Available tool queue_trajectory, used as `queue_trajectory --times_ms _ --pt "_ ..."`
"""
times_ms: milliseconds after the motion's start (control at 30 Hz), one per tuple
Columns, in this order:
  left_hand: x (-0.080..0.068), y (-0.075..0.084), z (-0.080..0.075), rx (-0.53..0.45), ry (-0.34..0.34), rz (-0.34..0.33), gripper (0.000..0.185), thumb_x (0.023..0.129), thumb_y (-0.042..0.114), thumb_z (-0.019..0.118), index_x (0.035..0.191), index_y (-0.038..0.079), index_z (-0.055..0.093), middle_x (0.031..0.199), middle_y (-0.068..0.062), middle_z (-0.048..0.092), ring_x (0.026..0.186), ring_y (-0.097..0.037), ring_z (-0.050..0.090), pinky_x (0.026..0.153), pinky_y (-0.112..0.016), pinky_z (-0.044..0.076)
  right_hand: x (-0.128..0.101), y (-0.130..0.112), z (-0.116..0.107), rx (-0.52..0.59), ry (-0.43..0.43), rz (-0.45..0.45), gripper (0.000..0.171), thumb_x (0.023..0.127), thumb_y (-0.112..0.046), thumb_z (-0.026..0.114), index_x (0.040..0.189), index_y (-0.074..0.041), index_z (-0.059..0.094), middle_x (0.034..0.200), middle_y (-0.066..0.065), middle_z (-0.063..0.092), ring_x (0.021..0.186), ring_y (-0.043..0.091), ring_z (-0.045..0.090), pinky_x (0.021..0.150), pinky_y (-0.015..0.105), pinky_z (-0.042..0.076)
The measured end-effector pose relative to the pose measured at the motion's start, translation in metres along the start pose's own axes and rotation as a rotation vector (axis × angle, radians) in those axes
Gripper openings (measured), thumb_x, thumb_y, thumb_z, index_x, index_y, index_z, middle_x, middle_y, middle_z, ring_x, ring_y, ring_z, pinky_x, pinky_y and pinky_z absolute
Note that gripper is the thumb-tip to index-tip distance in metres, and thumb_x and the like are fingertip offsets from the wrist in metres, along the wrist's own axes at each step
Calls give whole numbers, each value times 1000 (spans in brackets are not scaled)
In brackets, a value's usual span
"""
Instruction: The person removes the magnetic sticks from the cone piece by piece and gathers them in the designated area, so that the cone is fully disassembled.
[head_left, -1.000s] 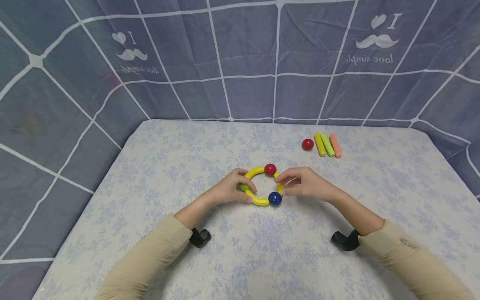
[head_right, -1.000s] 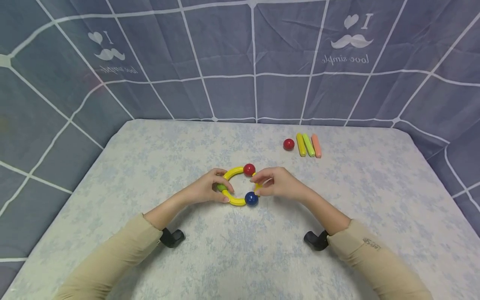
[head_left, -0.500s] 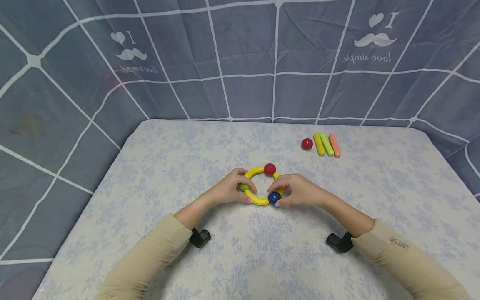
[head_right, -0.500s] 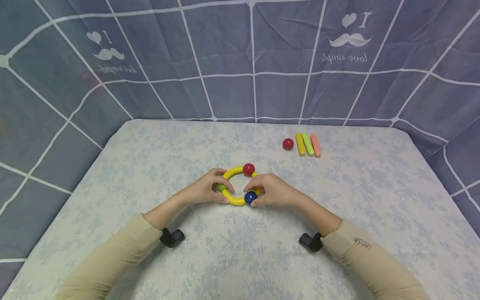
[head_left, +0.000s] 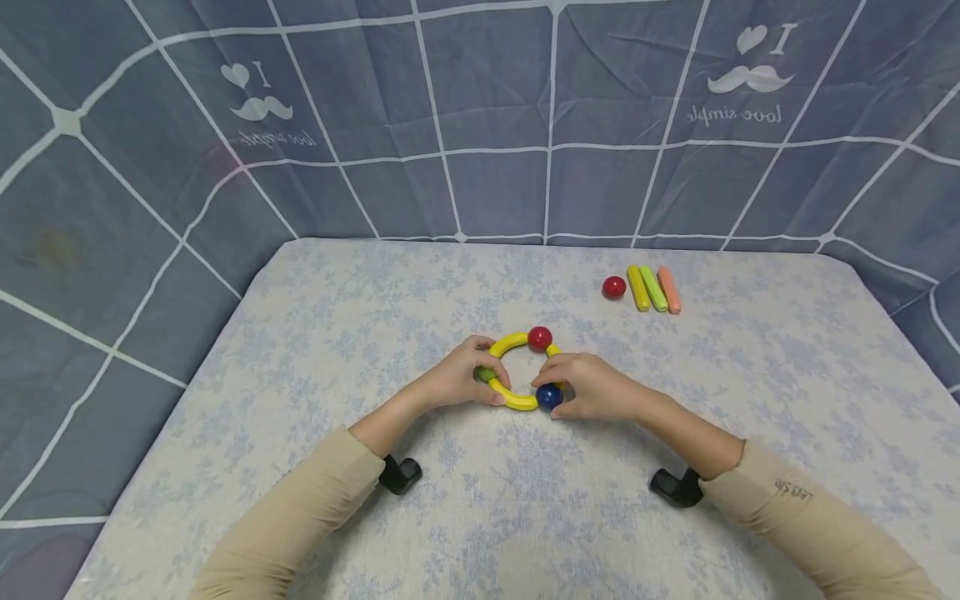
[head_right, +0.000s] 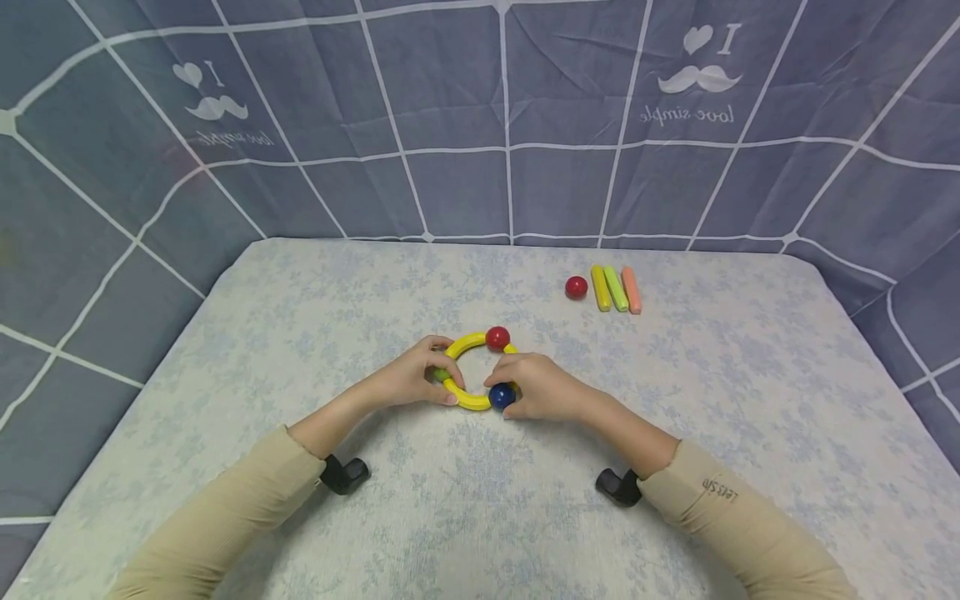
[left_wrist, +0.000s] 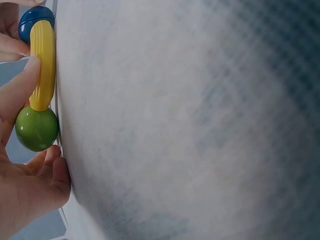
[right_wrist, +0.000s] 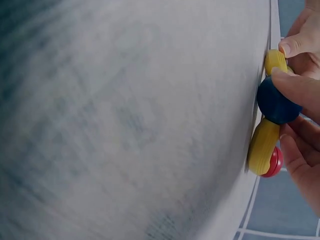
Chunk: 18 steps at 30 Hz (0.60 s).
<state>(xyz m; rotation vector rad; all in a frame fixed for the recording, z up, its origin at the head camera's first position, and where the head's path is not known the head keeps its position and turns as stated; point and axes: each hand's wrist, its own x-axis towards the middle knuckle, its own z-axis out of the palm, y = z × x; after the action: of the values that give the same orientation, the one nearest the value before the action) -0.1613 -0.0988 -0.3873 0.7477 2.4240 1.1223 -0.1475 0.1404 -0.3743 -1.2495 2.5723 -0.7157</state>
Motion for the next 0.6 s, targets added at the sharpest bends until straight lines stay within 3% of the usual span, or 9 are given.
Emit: queue_trajectory --times_ms 333,600 --pt "0 1 0 5 12 -17 11 75 10 78 81 13 71 140 -20 34 133 -33 25 105 -54 22 4 0 -1 -51 -32 -24 40 72 -11 81 108 -1 68 103 5 64 95 18 59 82 32 50" --pt "1 3 0 13 3 -31 9 76 11 78 82 13 71 140 -19 35 133 -33 27 105 -53 22 1 14 -5 187 -41 30 38 74 -20 80 108 -6 69 106 1 65 95 14 59 81 30 49"
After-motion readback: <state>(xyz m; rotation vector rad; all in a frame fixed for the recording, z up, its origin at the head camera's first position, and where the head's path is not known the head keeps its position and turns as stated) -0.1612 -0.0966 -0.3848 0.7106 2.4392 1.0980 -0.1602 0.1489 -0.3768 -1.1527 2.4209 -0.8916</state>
